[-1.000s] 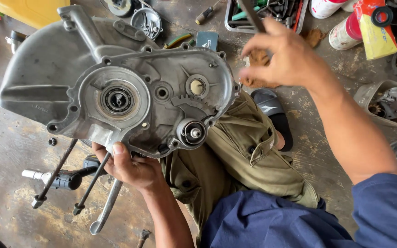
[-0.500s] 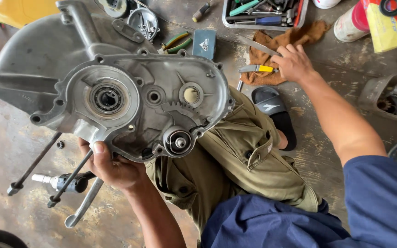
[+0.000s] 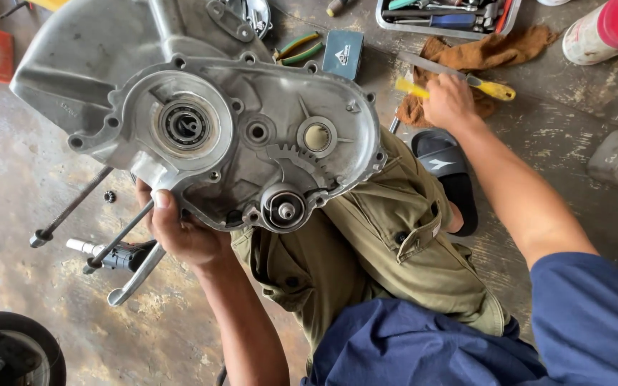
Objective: The person scrapes the inside of a metal engine casing with a utility knife to remove residue. They then wipe the interior surfaces with a brown cloth to clean the area.
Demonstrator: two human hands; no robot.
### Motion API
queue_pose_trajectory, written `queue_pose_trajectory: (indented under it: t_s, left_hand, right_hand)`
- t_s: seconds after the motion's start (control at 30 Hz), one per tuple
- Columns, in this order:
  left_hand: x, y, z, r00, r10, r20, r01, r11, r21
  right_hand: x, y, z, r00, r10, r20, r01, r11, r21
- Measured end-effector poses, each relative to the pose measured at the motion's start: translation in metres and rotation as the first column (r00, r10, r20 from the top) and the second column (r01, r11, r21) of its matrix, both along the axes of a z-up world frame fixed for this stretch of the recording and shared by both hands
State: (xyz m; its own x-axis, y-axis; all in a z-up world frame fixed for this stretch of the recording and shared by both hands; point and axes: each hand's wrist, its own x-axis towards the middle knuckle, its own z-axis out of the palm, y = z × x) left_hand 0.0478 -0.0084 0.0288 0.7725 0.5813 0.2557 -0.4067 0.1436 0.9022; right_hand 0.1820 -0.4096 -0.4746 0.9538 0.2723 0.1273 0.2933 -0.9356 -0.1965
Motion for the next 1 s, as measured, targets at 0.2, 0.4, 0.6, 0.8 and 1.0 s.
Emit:
queue_pose_trajectory:
  t_s: [0.2,0.4,0.6,0.8,1.0]
  left_hand:
    - [0.001,0.003,-0.006,0.999,-0.045,-0.005,0.045,0.999,0.002]
    - [-0.003,0.036,-0.036,0.992,-0.122,-0.018,0.122,0.992,0.005]
    - [-0.006,0.033,-0.033,0.992,-0.124,-0.039,0.118,0.986,-0.118]
    - [-0.009,0.040,-0.042,0.989,-0.148,-0.002,0.146,0.974,-0.171]
    - [-0.009,0.039,-0.041,0.986,-0.167,0.002,0.165,0.970,-0.177]
  right_hand:
    - [-0.036,0.050,0.264,0.998,0.053,0.029,-0.046,0.362,0.931]
    - [-0.091,0.090,0.384,0.939,0.313,0.145,0.003,-0.428,0.904]
    - [-0.118,0.107,0.406,0.942,0.319,0.104,-0.005,-0.296,0.955]
    - [-0.122,0.118,0.424,0.961,0.224,0.164,-0.162,-0.028,0.986]
    - [-0.128,0.118,0.427,0.968,0.175,0.182,-0.193,0.048,0.980]
